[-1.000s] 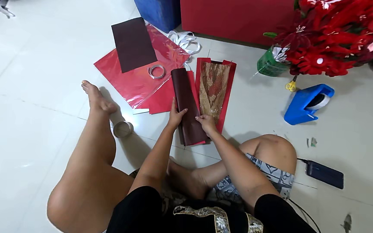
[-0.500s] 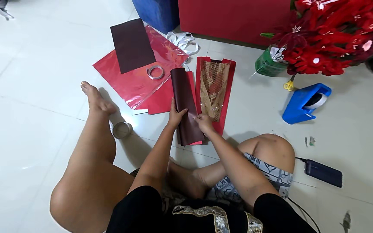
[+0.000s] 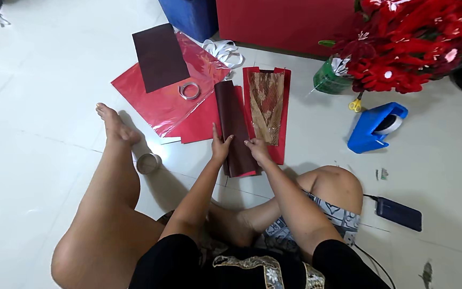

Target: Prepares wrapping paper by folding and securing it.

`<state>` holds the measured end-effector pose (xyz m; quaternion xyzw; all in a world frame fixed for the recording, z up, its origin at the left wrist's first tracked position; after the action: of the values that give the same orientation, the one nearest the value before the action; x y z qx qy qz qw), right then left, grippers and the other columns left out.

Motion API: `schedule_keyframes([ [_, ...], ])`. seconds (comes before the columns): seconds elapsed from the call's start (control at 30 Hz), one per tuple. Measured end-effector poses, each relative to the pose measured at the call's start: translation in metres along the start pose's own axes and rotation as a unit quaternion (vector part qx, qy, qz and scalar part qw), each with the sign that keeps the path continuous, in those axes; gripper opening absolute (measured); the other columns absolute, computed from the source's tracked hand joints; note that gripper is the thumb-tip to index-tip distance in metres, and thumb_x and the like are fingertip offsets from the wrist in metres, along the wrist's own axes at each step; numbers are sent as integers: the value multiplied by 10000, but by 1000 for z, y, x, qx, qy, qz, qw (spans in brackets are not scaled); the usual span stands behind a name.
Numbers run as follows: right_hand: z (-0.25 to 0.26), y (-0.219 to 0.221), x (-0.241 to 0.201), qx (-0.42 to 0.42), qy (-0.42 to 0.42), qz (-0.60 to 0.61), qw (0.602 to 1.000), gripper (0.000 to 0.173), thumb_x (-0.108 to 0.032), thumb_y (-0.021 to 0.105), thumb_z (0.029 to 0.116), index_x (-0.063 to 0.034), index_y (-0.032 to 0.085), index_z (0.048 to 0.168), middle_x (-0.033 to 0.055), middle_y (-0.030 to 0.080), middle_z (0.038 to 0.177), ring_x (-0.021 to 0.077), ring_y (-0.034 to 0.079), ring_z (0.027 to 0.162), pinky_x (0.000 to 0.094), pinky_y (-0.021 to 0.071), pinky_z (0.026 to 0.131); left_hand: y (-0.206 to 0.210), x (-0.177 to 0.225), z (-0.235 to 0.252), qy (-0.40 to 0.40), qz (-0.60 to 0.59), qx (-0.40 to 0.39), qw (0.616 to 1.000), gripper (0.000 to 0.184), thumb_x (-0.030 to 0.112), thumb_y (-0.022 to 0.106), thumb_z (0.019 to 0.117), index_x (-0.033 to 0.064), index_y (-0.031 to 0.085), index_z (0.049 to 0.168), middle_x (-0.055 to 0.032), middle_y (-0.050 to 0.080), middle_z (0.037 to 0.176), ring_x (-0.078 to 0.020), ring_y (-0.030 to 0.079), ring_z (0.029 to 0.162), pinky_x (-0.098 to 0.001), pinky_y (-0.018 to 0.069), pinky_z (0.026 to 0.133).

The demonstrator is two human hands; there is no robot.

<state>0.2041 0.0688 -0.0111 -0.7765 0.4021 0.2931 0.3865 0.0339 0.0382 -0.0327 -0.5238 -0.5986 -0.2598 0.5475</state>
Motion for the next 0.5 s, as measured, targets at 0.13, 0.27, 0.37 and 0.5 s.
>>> schedule_keyframes([
  [0.13, -3, 16, 0, -58, -14, -70, 996, 298, -237, 605, 1048, 52, 674, 1070, 181, 663, 1035, 244, 628, 961, 439, 504, 904, -22, 11, -15, -26, 255, 35, 966, 844, 387, 619, 1011, 130, 136, 1653, -285, 532, 1417, -400, 656, 1146, -528, 538, 987],
  [0.27, -8, 24, 2, -106, -5, -124, 987, 327, -255, 610, 1046, 69, 655, 1045, 207, 649, 1025, 276, 621, 952, 472, 497, 892, -32, 11, -8, 70, 367, 60, 926, 688, 388, 612, 1006, 102, 380, 1587, -311, 393, 1554, -489, 412, 1419, -645, 352, 1122],
  [0.37, -11, 25, 6, -115, 6, -131, 985, 331, -251, 618, 1042, 78, 653, 1044, 206, 645, 1010, 276, 614, 932, 474, 495, 878, -34, 9, 8, 88, 424, -17, 901, 729, 503, 484, 1051, 123, 267, 1634, -196, 124, 1714, -406, 52, 1589, -722, 70, 1201],
  [0.5, -14, 25, 8, -111, 24, -133, 985, 319, -242, 622, 1042, 76, 653, 1047, 194, 646, 998, 261, 613, 910, 457, 499, 863, -38, 3, 32, 97, 466, -85, 875, 797, 593, 403, 1051, 119, 182, 1653, -146, 84, 1730, -361, 0, 1599, -722, 6, 1203],
])
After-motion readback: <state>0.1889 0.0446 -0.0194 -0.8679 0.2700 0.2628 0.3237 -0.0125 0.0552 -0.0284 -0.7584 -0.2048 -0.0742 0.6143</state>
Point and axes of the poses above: each hand's wrist, its own z-axis towards the middle knuckle, its own y-axis out of the palm, x = y × z, the point moved 2 cm from there along z, towards the middle knuckle
